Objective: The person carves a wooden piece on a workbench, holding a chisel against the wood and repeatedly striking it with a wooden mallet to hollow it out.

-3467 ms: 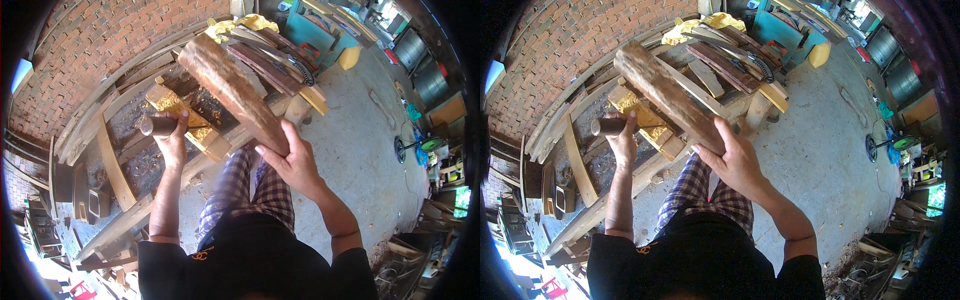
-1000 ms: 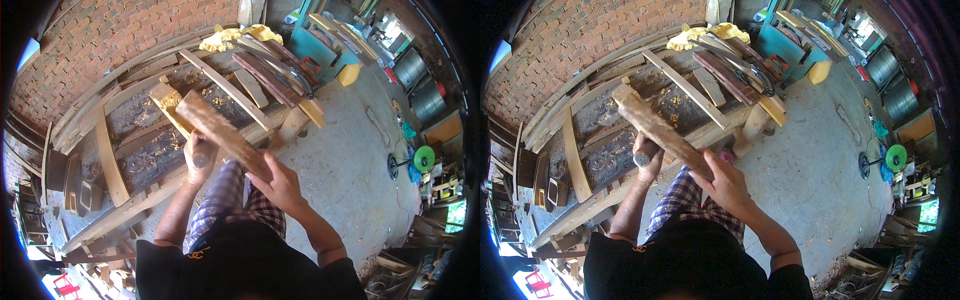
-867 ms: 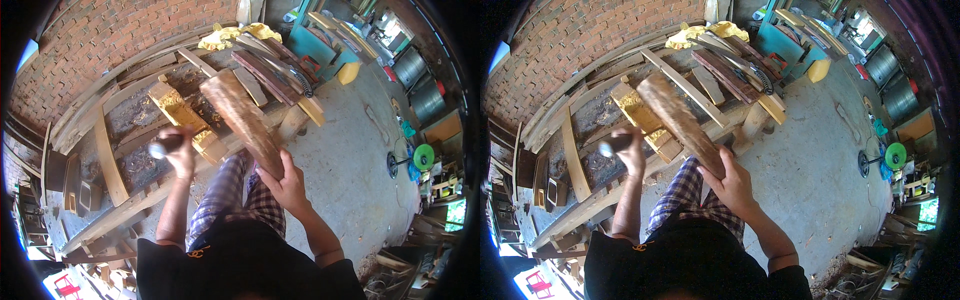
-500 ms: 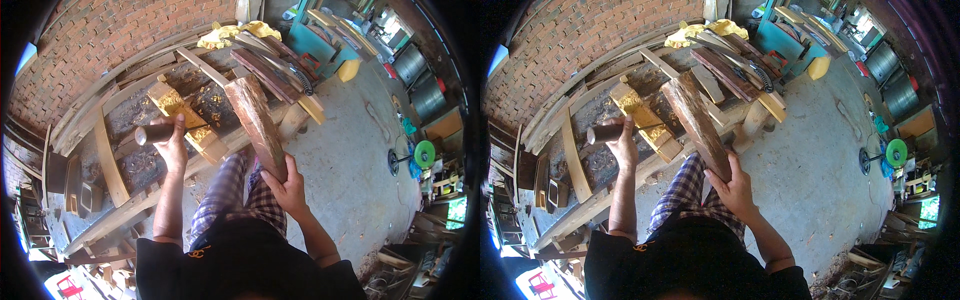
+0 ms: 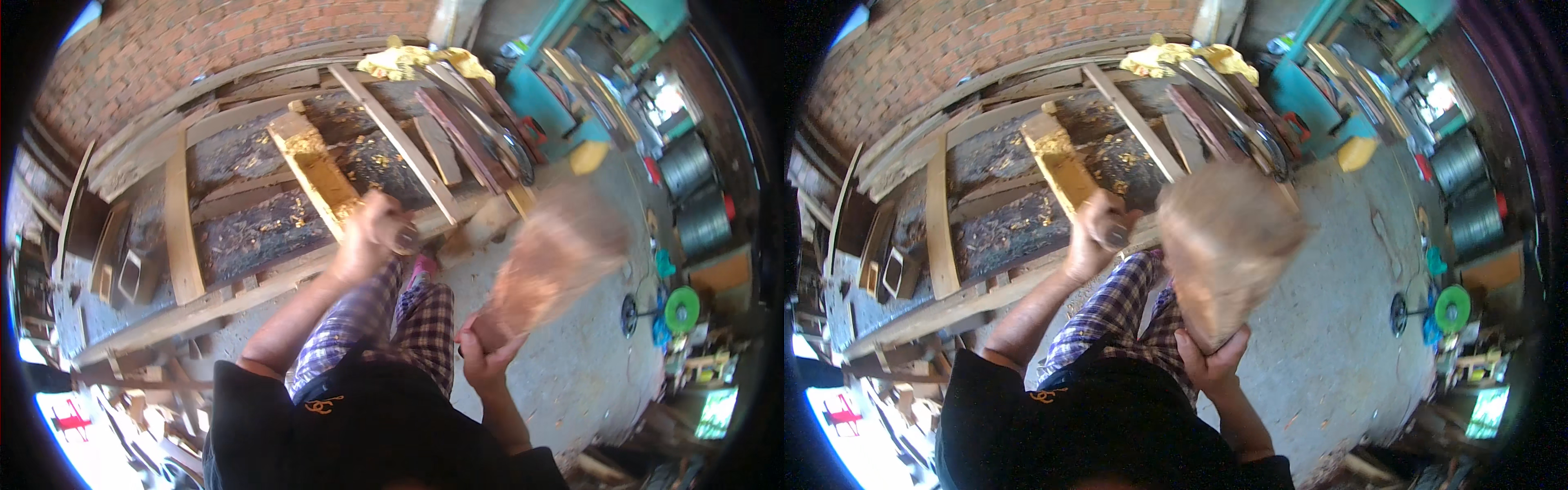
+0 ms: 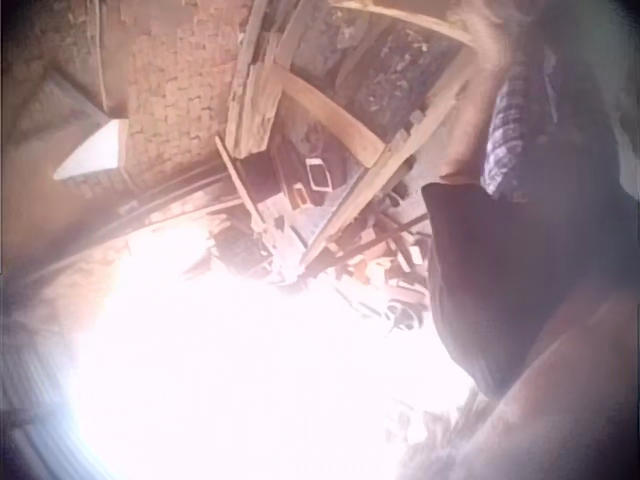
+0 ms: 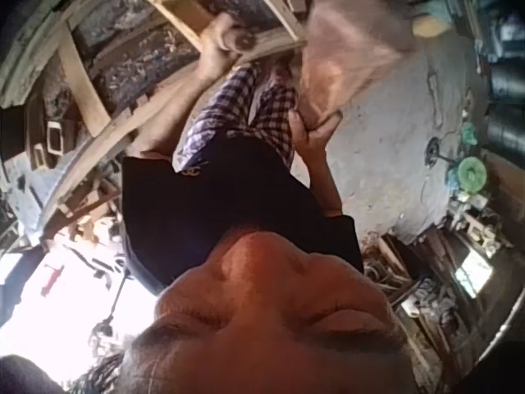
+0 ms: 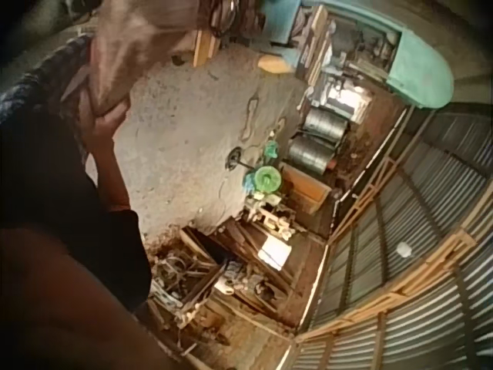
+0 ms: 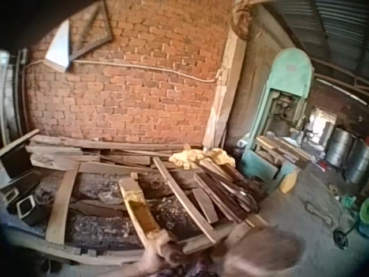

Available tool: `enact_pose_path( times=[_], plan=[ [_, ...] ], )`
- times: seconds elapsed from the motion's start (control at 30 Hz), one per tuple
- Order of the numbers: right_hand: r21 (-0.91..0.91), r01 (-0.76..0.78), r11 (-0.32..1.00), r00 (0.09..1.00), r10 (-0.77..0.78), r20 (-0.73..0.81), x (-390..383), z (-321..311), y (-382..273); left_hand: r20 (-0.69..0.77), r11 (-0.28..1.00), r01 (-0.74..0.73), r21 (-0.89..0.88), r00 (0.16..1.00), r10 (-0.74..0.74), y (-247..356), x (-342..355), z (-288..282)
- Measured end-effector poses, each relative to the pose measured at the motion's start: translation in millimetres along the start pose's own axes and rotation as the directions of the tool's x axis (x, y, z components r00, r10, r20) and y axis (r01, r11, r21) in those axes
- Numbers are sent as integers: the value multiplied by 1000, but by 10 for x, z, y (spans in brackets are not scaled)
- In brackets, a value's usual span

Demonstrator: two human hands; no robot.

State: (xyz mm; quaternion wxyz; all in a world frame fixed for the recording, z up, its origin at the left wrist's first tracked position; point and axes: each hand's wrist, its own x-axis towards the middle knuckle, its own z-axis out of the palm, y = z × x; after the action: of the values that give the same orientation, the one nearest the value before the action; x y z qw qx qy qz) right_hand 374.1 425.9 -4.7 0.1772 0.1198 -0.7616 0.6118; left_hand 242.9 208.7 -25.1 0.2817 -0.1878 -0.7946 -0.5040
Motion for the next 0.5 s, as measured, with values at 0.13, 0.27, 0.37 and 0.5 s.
enact_pose_path(
  times=[0.13, 0.27, 0.37, 0.5],
  plan=[
    [-396, -28, 918, 963, 131, 236, -88, -56, 126, -33, 991, 117, -63, 992, -119, 8, -149, 187],
    [-299, -153, 942, 979, 185, 82, -176, -190, 160, -48, 999, 44, 30, 998, -43, -13, -222, 343],
    [-42, -40, 998, 999, 39, -14, -221, -163, 286, -156, 999, 10, 34, 988, -5, -33, -258, 404],
    [-442, -147, 885, 951, 249, 183, -128, -106, 447, -266, 999, -49, 18, 963, 52, -42, -294, 373]
  ],
)
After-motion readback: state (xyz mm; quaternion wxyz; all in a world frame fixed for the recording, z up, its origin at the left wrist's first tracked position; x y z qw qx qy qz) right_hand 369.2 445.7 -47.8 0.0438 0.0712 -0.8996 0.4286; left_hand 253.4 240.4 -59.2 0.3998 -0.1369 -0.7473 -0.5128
